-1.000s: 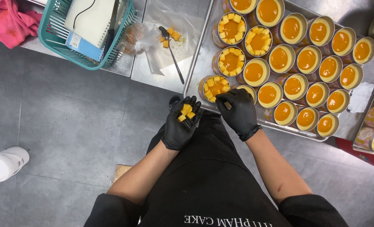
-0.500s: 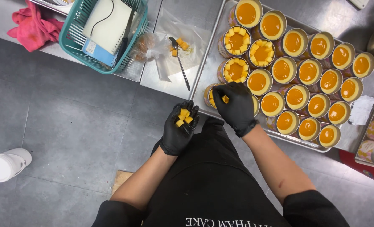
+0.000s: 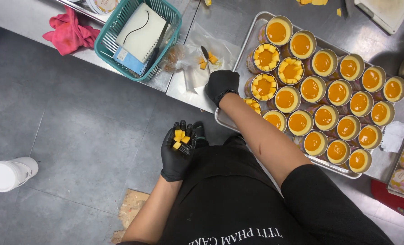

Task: Placing diced mango pieces onto the tops of small custard-filled dessert cups on a tray.

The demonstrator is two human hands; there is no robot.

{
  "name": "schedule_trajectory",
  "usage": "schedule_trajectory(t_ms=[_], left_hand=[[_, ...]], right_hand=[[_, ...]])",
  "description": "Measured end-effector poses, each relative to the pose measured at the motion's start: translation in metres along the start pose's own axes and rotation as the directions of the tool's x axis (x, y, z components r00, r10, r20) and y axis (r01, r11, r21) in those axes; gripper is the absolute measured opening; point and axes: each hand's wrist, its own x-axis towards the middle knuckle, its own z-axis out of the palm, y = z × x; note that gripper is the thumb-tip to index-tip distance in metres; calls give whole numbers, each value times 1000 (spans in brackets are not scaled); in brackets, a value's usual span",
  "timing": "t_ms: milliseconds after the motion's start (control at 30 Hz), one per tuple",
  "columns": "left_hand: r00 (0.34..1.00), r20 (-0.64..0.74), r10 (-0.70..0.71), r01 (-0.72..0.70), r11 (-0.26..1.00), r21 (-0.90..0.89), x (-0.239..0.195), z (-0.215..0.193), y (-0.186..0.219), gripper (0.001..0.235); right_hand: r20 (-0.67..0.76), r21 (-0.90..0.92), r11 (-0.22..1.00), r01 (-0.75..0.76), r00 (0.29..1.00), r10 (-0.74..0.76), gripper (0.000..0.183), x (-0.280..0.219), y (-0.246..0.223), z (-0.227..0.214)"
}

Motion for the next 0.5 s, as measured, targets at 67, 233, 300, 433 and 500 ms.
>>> schedule_trajectory(t_ms=[67, 233, 300, 433, 500], left_hand=[[1000, 3, 17, -17, 1000, -7, -1, 2, 1, 28], [998, 53, -29, 29, 1000, -10, 7, 5, -2, 27], [997, 67, -46, 46, 999, -3, 11, 11, -6, 26], [994, 78, -76, 74, 997, 26, 24, 12, -15, 26], [992, 90, -91, 88, 995, 39, 31, 11, -19, 25]], right_hand=[[-17, 117, 993, -28, 999, 30, 24, -4, 6, -20], [-311, 398, 915, 63, 948, 70, 19, -41, 53, -71], [-426, 463, 875, 142, 901, 79, 14, -72, 79, -107], [-511, 763, 541, 354, 843, 170, 10, -145, 141, -149], [-445, 881, 307, 361, 852, 275, 11, -171, 180, -133]])
